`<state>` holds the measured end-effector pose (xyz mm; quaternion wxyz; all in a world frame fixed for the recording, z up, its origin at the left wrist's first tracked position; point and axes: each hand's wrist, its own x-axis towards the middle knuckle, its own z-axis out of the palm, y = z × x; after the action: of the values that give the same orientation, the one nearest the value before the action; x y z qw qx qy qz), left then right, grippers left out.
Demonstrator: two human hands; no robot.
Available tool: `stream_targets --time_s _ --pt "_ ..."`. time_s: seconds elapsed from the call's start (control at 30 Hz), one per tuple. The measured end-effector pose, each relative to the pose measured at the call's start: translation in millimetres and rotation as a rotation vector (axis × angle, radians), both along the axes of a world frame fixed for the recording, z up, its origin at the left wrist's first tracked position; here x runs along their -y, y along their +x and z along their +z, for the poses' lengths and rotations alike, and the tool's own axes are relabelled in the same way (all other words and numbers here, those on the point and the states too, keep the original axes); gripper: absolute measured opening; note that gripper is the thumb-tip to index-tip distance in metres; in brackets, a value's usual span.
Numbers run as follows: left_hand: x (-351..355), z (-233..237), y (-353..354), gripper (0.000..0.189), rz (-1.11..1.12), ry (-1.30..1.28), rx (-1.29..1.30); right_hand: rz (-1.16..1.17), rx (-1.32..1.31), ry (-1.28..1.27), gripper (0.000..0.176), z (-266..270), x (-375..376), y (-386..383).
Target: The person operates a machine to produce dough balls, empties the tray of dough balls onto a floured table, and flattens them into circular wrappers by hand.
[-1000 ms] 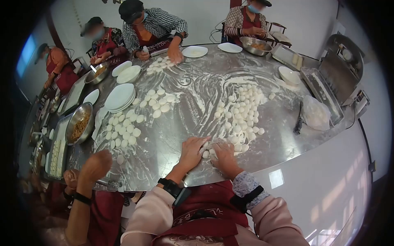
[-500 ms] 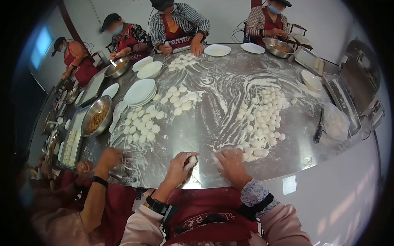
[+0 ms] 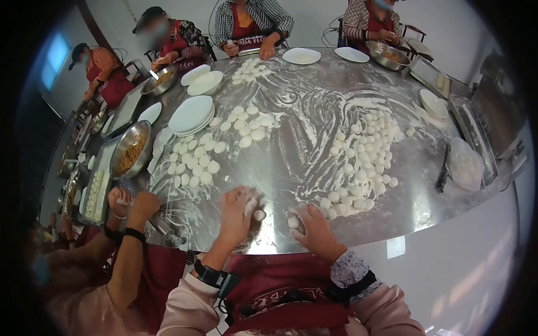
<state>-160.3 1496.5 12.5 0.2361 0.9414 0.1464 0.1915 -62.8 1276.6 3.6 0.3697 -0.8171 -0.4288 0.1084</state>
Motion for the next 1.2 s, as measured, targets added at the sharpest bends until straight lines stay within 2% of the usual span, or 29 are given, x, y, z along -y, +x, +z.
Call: stream_targets --time_s 0.03,0.1,0.13,0.2,0.23,0.27,0.3,0.43,0.53,0.6,0.7,0.83,0.9,1.07,1.2 --pt "3.4 15.5 7.3 0.034 -0.002 -0.013 -0.001 -0.002 -0.001 -0.013 0.054 -2.3 3.7 0.5" --pt "9.8 36.9 24.1 0.047 0.075 0.167 0.214 -0.024 -0.095 0.054 0.057 -10.1 9.1 3.7" --pt "13.5 32.4 32.1 0.047 0.067 0.155 0.215 -0.034 -0.094 0.043 0.057 -12.5 11.5 4.3" --pt "23.1 12.6 46.7 0.057 0.018 0.307 0.102 -0.048 -0.046 0.011 0.056 -16.6 18.0 3.2" --pt "28.6 -3.6 48.3 0.057 0.009 0.292 0.099 -0.057 -0.050 -0.004 0.056 -16.4 20.0 1.5" --pt "30.1 -21.0 51.9 0.057 -0.026 0.283 0.016 0.037 0.019 0.010 0.055 -13.7 15.3 5.3" --pt "30.5 -26.9 57.7 0.056 -0.063 0.278 -0.059 0.129 0.096 0.026 0.054 -11.7 11.0 9.5" --pt "13.6 -35.8 47.8 0.055 -0.040 0.297 -0.117 0.208 0.092 -0.055 0.049 -16.3 -2.1 7.2" --pt "-7.1 -33.5 26.4 0.054 0.041 0.263 -0.146 0.100 0.100 -0.032 0.044 -13.0 -19.2 -7.2" --pt "-18.0 -32.5 12.0 0.054 0.109 0.247 -0.145 0.046 0.002 0.005 0.037 -5.4 -30.0 -16.1" --pt "-26.4 -34.3 1.4 0.054 0.150 0.215 -0.119 0.047 0.066 0.138 0.033 -7.2 -43.2 -23.5" --pt "-25.4 -34.0 0.6 0.054 0.157 0.229 -0.128 0.015 0.082 0.122 0.032 -19.4 -49.6 -21.9" --pt "-19.5 -26.3 3.5 0.055 0.186 0.278 -0.045 0.003 0.099 0.113 0.032 -25.3 -51.5 -20.1" --pt "0.0 14.3 27.5 0.055 0.114 0.166 0.038 -0.018 0.041 0.077 0.033 -31.9 -45.8 -16.8" --pt "1.0 13.1 36.5 0.055 0.065 0.105 0.085 0.008 -0.022 0.101 0.037 -22.3 -40.9 -14.5"
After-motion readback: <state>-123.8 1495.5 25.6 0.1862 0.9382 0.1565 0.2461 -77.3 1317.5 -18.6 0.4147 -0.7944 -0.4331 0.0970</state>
